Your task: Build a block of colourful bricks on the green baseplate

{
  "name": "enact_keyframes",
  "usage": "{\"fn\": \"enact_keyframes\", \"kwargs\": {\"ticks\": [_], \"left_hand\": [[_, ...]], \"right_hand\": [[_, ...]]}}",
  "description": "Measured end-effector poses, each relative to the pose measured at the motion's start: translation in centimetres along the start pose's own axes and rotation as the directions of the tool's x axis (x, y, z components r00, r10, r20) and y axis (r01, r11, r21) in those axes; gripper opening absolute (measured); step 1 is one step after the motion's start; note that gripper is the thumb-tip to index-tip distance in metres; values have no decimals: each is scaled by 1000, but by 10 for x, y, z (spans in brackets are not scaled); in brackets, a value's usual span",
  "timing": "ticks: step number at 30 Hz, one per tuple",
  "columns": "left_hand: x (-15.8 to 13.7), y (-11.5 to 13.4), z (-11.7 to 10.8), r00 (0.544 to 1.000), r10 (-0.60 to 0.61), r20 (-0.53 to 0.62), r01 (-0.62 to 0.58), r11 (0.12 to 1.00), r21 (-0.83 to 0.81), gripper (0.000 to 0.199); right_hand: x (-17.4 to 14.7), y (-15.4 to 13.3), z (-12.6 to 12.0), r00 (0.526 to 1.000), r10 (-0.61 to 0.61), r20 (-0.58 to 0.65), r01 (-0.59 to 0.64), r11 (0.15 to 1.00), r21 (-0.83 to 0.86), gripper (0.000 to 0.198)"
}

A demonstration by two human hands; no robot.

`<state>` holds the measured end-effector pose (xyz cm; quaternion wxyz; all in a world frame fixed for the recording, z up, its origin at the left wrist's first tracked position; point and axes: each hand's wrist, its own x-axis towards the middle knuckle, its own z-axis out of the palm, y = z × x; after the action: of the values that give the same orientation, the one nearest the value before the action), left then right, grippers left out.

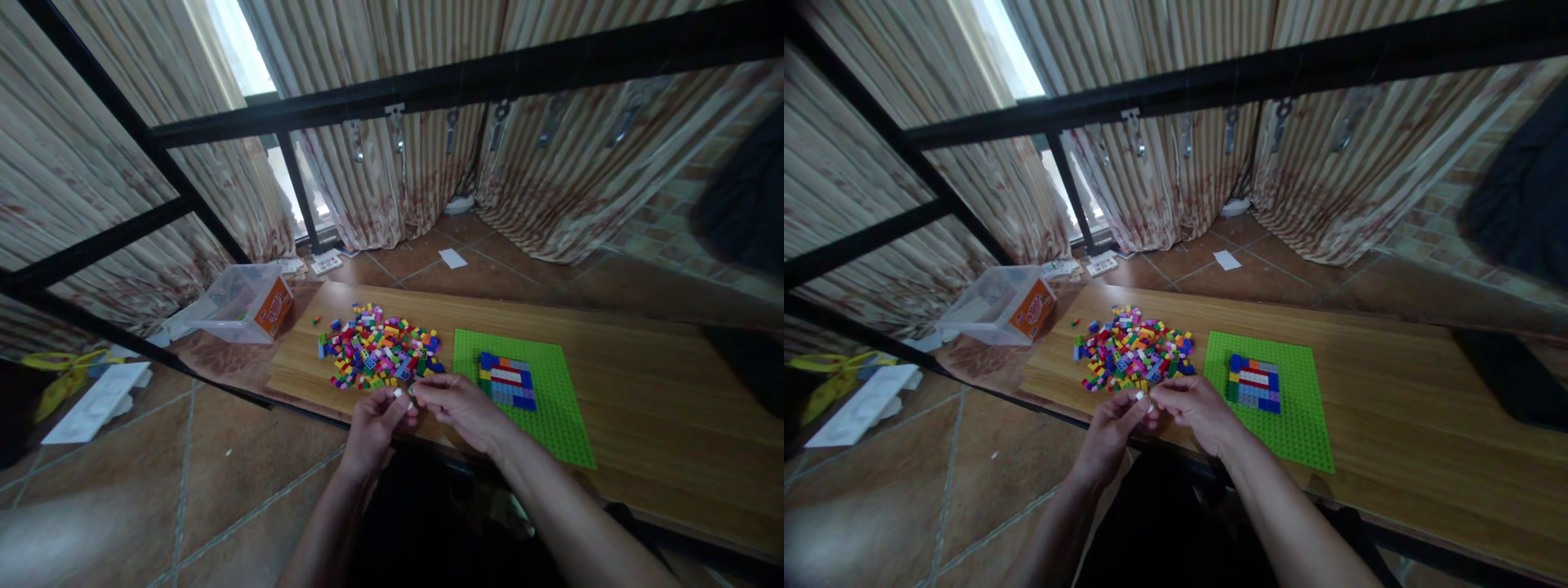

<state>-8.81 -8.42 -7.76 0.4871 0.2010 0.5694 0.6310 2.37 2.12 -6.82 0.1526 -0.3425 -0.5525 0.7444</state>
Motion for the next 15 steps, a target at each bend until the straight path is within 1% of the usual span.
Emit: {"fn": "enact_keyframes", "kwargs": {"ticks": [1,2,3,4,5,6,7,9,12,15], "left_hand": [[1,-2,-3,1000,0,-24,0,1000,19,32],[3,-4,-6,998,5,-58,-2,999,47,32],[4,-7,-10,995,14,-96,-6,996,85,32],[6,-9,-14,991,26,-130,-9,991,130,31],[8,-11,-19,987,38,-156,-9,984,178,30],[11,-13,-23,984,48,-170,-9,974,225,29],[13,-15,-26,983,57,-173,-8,963,269,28],[16,-16,-31,986,69,-153,-11,938,347,26],[21,-14,-32,990,61,-128,-3,914,406,24],[26,-11,-28,986,35,-163,27,930,366,23]], "right_hand": [[5,1,0,996,-60,-68,53,994,-94,23],[11,1,1,978,-146,-152,110,969,-224,20],[18,3,1,941,-253,-226,156,914,-374,16],[25,4,2,894,-360,-266,182,835,-519,13],[31,5,3,857,-438,-271,189,758,-625,12],[38,6,4,836,-484,-260,187,696,-694,12],[44,7,5,825,-510,-243,185,651,-737,12],[54,9,8,818,-533,-215,193,607,-771,13],[64,11,10,815,-546,-193,208,587,-782,13],[68,9,11,830,-523,-192,193,593,-781,14]]}}
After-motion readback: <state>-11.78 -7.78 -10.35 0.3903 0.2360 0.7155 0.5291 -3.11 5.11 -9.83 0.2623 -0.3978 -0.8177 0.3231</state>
